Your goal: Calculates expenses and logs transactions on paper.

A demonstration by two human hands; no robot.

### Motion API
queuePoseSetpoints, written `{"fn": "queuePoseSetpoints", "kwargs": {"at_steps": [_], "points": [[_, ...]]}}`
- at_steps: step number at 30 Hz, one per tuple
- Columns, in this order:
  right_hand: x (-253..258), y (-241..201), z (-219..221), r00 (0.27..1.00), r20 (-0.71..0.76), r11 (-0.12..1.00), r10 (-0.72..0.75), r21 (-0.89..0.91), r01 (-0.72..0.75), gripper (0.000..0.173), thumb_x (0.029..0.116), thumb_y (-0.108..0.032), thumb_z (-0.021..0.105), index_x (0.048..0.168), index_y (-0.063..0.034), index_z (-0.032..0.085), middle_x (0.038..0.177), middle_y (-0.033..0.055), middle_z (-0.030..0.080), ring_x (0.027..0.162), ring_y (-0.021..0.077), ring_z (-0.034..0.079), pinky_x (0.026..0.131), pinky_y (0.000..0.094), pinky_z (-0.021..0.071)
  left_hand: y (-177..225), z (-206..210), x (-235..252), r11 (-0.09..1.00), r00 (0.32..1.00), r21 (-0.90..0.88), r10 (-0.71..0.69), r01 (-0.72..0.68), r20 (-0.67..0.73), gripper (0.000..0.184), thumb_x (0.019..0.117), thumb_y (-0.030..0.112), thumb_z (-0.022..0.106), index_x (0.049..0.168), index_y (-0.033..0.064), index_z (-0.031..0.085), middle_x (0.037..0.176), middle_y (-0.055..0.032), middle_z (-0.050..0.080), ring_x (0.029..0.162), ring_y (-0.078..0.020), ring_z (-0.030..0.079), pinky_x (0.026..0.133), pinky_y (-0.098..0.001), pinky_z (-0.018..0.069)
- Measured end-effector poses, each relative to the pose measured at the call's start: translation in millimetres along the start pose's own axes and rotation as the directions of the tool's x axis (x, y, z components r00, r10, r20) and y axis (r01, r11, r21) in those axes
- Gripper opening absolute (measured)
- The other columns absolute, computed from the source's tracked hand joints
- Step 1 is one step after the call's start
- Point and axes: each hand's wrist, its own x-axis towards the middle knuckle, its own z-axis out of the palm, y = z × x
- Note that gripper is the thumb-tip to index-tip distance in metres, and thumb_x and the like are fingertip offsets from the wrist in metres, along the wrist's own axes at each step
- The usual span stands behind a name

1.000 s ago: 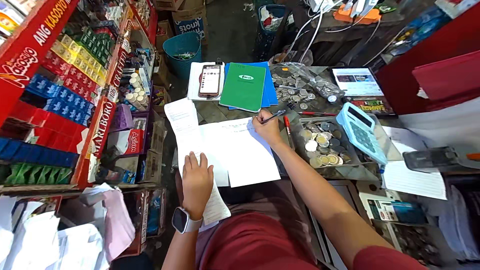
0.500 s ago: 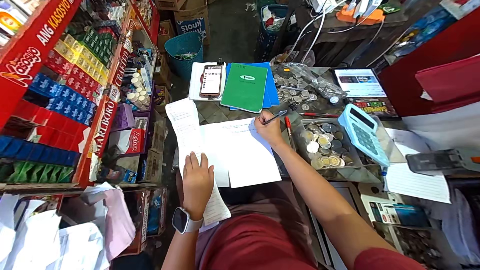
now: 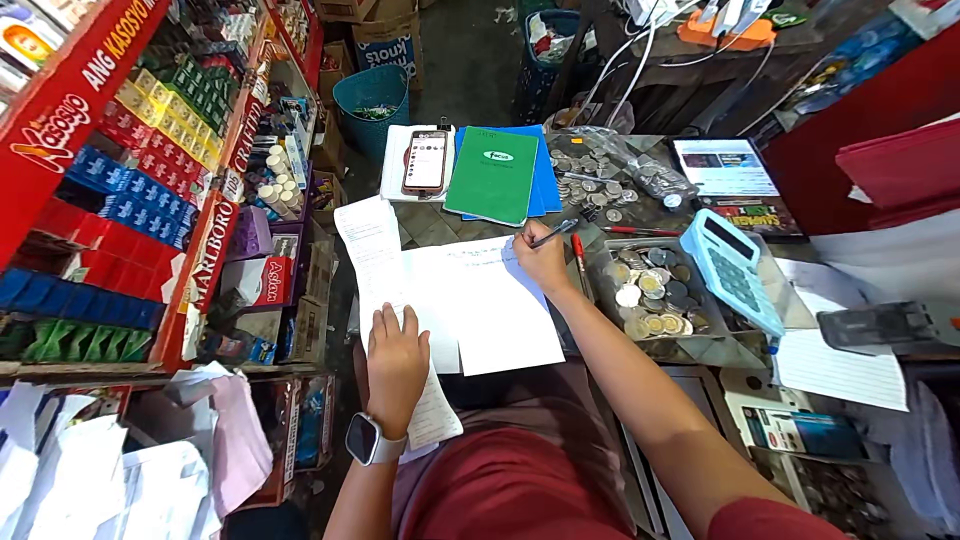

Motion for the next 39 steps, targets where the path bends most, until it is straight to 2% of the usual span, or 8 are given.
{"fn": "queuePoseSetpoints", "kwargs": {"at_steps": [10, 16, 19, 24, 29, 31, 34, 39], "points": [[4, 14, -3, 1.0, 0.0, 0.998, -0.025, -0.061, 0.025, 0.027, 0.0916, -0.005, 0.062, 0.068, -0.0054, 0.048, 0.06, -0.0002, 0.043, 0.053, 0.0072, 0.04, 0.051, 0.0248, 0.0349, 4, -2, 1, 1.0, 1.0, -0.023, -0.012, 0.011, -0.005, 0.049, 0.1027, 0.032, 0.054, 0.14, 0.0012, 0.06, 0.145, -0.0346, 0.05, 0.137, -0.0514, 0.048, 0.11, -0.0582, 0.0429], [6, 10, -6, 0.999, -0.025, 0.993, -0.032, -0.114, 0.029, 0.026, 0.0921, -0.004, 0.059, 0.07, 0.0004, 0.047, 0.063, 0.0007, 0.042, 0.057, 0.0035, 0.041, 0.056, 0.021, 0.0361, 11, -6, 4, 0.998, 0.997, -0.048, -0.042, 0.045, 0.071, 0.05, 0.1044, 0.033, 0.051, 0.145, 0.0025, 0.056, 0.15, -0.0341, 0.045, 0.141, -0.0507, 0.044, 0.113, -0.0579, 0.0394], [7, 9, -7, 0.999, -0.021, 0.993, -0.036, -0.116, 0.034, 0.025, 0.0911, -0.004, 0.057, 0.069, -0.0022, 0.046, 0.062, -0.0022, 0.039, 0.056, 0.0007, 0.038, 0.055, 0.0183, 0.0336, 14, -12, 6, 0.998, 0.988, -0.033, -0.055, 0.06, 0.145, 0.052, 0.1061, 0.033, 0.048, 0.148, 0.0026, 0.052, 0.154, -0.0336, 0.041, 0.144, -0.0499, 0.04, 0.115, -0.0565, 0.0368], [11, 8, -9, 0.991, -0.071, 0.993, 0.118, 0.035, -0.115, 0.03, 0.0902, -0.002, 0.058, 0.069, -0.013, 0.04, 0.056, -0.0086, 0.04, 0.047, -0.0008, 0.044, 0.049, 0.0176, 0.0432, 16, -14, 8, 0.997, 0.98, -0.021, -0.063, 0.069, 0.191, 0.053, 0.1068, 0.035, 0.046, 0.15, 0.0037, 0.049, 0.156, -0.0328, 0.038, 0.145, -0.0492, 0.038, 0.116, -0.0558, 0.0351], [16, -8, -10, 0.964, -0.051, 0.965, 0.263, 0.036, -0.261, 0.028, 0.0946, -0.01, 0.069, 0.079, -0.008, 0.046, 0.064, -0.0037, 0.047, 0.05, 0.0035, 0.05, 0.052, 0.0211, 0.0489, 16, -11, 8, 0.998, 0.984, -0.023, -0.051, 0.055, 0.169, 0.053, 0.1067, 0.033, 0.047, 0.149, 0.0023, 0.05, 0.155, -0.0335, 0.04, 0.144, -0.0497, 0.039, 0.115, -0.0566, 0.0361], [16, -13, -9, 0.971, -0.022, 0.965, 0.239, 0.117, -0.235, 0.026, 0.0921, -0.011, 0.074, 0.082, -0.0073, 0.05, 0.065, -0.004, 0.055, 0.051, 0.0031, 0.057, 0.053, 0.0207, 0.0532, 16, -12, 9, 0.999, 0.984, -0.018, -0.047, 0.051, 0.169, 0.053, 0.1067, 0.034, 0.047, 0.149, 0.0024, 0.05, 0.154, -0.0336, 0.04, 0.144, -0.0499, 0.04, 0.115, -0.0563, 0.0364], [15, -24, -4, 0.979, 0.077, 0.937, 0.188, 0.284, -0.202, 0.018, 0.0885, 0.0, 0.071, 0.089, -0.0069, 0.054, 0.079, -0.0018, 0.065, 0.062, 0.0072, 0.065, 0.062, 0.026, 0.061, 17, -13, 9, 0.998, 0.98, -0.02, -0.054, 0.059, 0.191, 0.053, 0.1071, 0.034, 0.046, 0.15, 0.0031, 0.049, 0.156, -0.0331, 0.038, 0.145, -0.0494, 0.038, 0.116, -0.0556, 0.0353], [13, -43, 12, 0.956, 0.16, 0.884, 0.244, 0.369, -0.287, 0.028, 0.0905, 0.008, 0.067, 0.082, -0.0098, 0.047, 0.061, -0.0033, 0.061, 0.047, 0.0088, 0.062, 0.049, 0.0262, 0.0584, 16, -14, 8, 0.998, 0.984, -0.026, -0.049, 0.055, 0.174, 0.053, 0.1067, 0.034, 0.046, 0.149, 0.003, 0.05, 0.155, -0.0334, 0.04, 0.144, -0.0498, 0.039, 0.115, -0.057, 0.0359]]}}
